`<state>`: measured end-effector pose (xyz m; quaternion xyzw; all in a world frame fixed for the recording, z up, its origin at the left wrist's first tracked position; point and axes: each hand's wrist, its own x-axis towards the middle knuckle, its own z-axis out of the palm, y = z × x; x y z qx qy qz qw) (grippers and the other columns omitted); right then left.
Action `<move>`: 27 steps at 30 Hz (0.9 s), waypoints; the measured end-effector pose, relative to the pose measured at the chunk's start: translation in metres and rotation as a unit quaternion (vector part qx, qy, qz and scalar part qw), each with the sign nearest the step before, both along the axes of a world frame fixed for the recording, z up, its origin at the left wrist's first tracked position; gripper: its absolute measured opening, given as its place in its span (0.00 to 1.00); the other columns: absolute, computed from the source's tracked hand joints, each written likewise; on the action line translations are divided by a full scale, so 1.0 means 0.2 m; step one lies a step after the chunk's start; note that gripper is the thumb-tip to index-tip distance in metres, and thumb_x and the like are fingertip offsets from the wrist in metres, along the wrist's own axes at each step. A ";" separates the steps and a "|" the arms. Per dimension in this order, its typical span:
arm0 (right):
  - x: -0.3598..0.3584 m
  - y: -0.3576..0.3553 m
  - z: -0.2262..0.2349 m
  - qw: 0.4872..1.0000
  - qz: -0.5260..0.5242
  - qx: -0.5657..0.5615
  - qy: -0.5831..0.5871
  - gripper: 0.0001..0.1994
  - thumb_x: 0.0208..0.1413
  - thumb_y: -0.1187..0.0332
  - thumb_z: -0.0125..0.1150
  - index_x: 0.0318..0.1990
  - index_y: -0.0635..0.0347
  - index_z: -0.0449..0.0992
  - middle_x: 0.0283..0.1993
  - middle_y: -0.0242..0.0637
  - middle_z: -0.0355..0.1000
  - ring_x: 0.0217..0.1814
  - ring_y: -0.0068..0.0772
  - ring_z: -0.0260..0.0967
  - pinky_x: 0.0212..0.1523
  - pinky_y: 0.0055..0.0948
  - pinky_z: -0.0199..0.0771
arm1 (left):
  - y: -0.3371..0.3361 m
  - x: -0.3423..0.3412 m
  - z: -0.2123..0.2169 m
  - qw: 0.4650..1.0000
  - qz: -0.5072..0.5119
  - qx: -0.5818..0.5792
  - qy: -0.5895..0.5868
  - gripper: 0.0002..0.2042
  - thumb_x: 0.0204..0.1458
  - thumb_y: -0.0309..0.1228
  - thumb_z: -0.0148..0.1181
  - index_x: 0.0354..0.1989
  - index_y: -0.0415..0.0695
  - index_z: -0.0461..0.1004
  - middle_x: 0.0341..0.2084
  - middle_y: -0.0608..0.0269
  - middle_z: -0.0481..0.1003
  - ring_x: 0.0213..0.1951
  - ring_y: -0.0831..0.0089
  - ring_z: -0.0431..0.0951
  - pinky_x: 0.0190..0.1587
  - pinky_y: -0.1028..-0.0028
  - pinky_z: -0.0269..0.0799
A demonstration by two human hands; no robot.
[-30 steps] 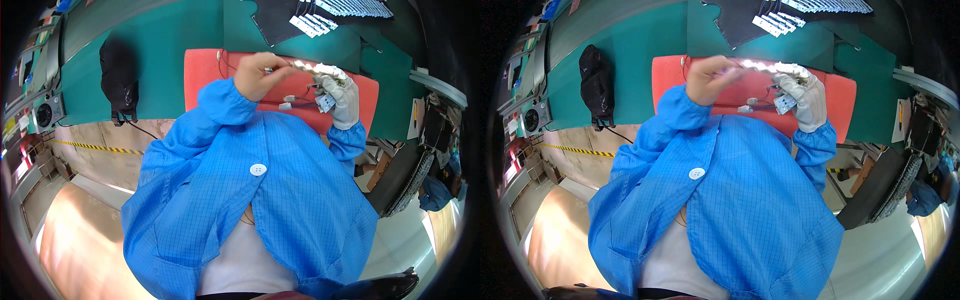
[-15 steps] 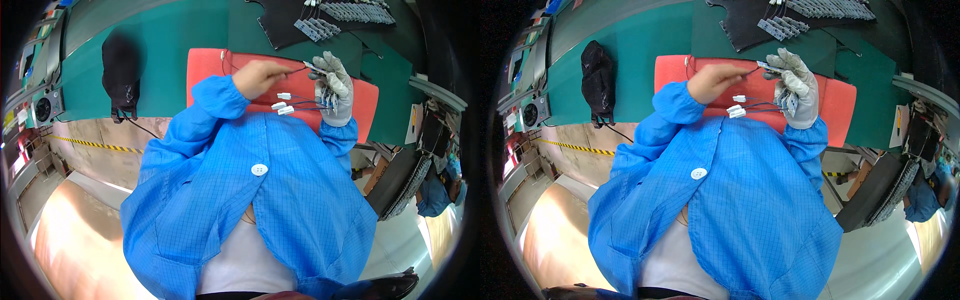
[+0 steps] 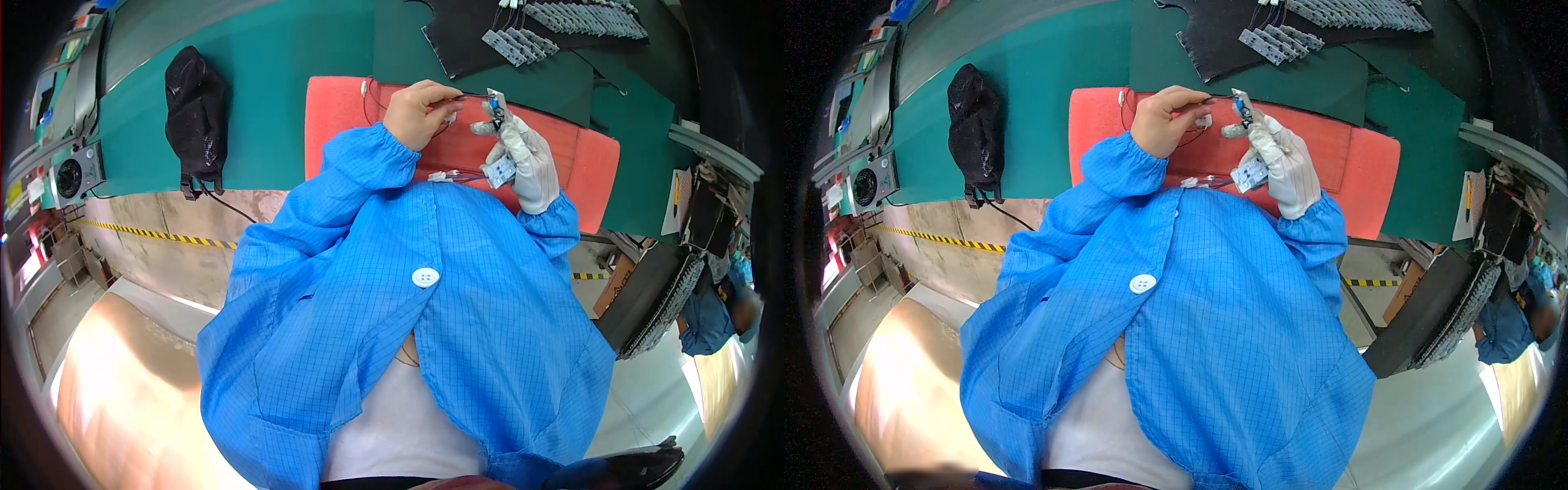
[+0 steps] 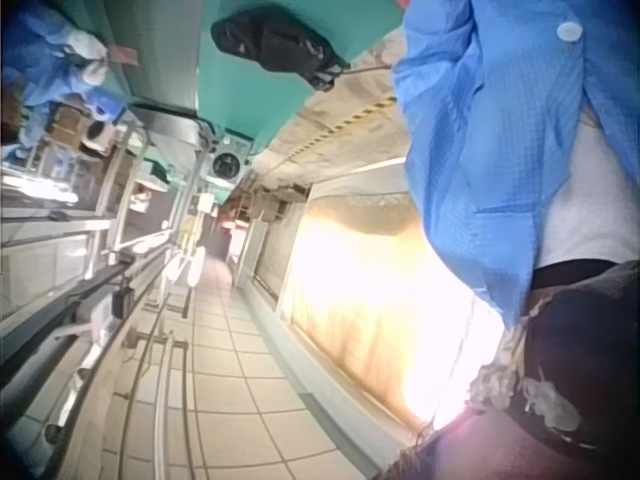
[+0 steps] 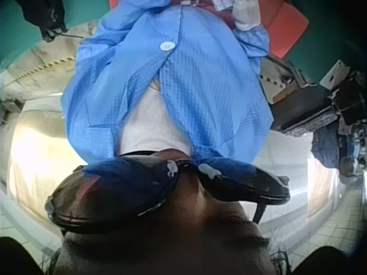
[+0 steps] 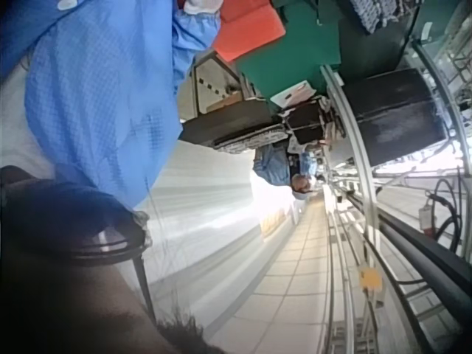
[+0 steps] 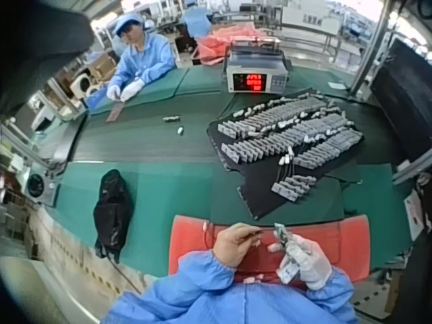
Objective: Manually assembling and inspecting small electronic components on circuit boards at a production workstation.
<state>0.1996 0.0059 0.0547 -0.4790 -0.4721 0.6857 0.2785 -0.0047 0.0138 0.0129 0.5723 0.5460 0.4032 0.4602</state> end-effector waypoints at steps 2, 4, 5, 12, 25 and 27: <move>0.01 0.00 0.03 1.000 -0.004 0.023 -0.021 0.21 0.59 0.62 0.48 0.57 0.64 0.66 0.43 0.40 0.74 0.23 0.21 0.69 0.24 0.19 0.70 | 0.00 0.00 -0.02 1.000 -0.001 -0.005 -0.021 0.09 0.48 0.20 0.59 0.39 0.37 0.77 0.31 0.58 0.77 0.34 0.72 0.79 0.38 0.76 0.74; 0.02 -0.02 0.03 0.997 -0.039 0.050 -0.036 0.22 0.52 0.75 0.56 0.56 0.64 0.67 0.45 0.41 0.74 0.29 0.22 0.72 0.28 0.21 0.74 | -0.01 0.00 -0.03 0.998 -0.018 -0.017 -0.058 0.09 0.50 0.18 0.55 0.40 0.36 0.76 0.32 0.56 0.78 0.35 0.71 0.79 0.39 0.75 0.75; 0.03 -0.03 0.03 0.997 -0.039 0.049 -0.036 0.22 0.52 0.75 0.56 0.56 0.64 0.67 0.45 0.41 0.74 0.29 0.22 0.72 0.28 0.21 0.74 | -0.01 0.00 -0.03 0.998 -0.018 -0.017 -0.059 0.09 0.50 0.18 0.55 0.40 0.36 0.76 0.32 0.56 0.78 0.35 0.71 0.79 0.39 0.75 0.75; 0.08 0.00 0.06 0.954 -0.011 0.279 -0.108 0.20 0.42 0.81 0.65 0.46 0.64 0.74 0.48 0.43 0.74 0.37 0.22 0.73 0.31 0.19 0.73 | -0.05 -0.02 -0.05 0.993 -0.055 0.104 0.021 0.10 0.48 0.14 0.52 0.38 0.35 0.74 0.32 0.53 0.77 0.37 0.66 0.79 0.41 0.74 0.75; 0.03 0.03 0.13 0.993 -0.085 0.028 -0.076 0.23 0.47 0.66 0.59 0.51 0.67 0.71 0.37 0.39 0.75 0.23 0.18 0.66 0.25 0.19 0.69 | -0.02 -0.04 -0.11 0.939 -0.091 0.302 0.136 0.10 0.41 0.21 0.58 0.33 0.46 0.76 0.30 0.61 0.76 0.35 0.62 0.76 0.39 0.64 0.71; 0.07 0.07 0.07 0.990 -0.054 0.020 -0.132 0.21 0.56 0.59 0.50 0.52 0.65 0.71 0.25 0.34 0.71 0.22 0.19 0.65 0.23 0.20 0.68 | -0.05 -0.04 -0.08 0.938 -0.084 0.284 0.178 0.12 0.41 0.19 0.63 0.36 0.41 0.75 0.30 0.59 0.75 0.36 0.60 0.75 0.36 0.66 0.73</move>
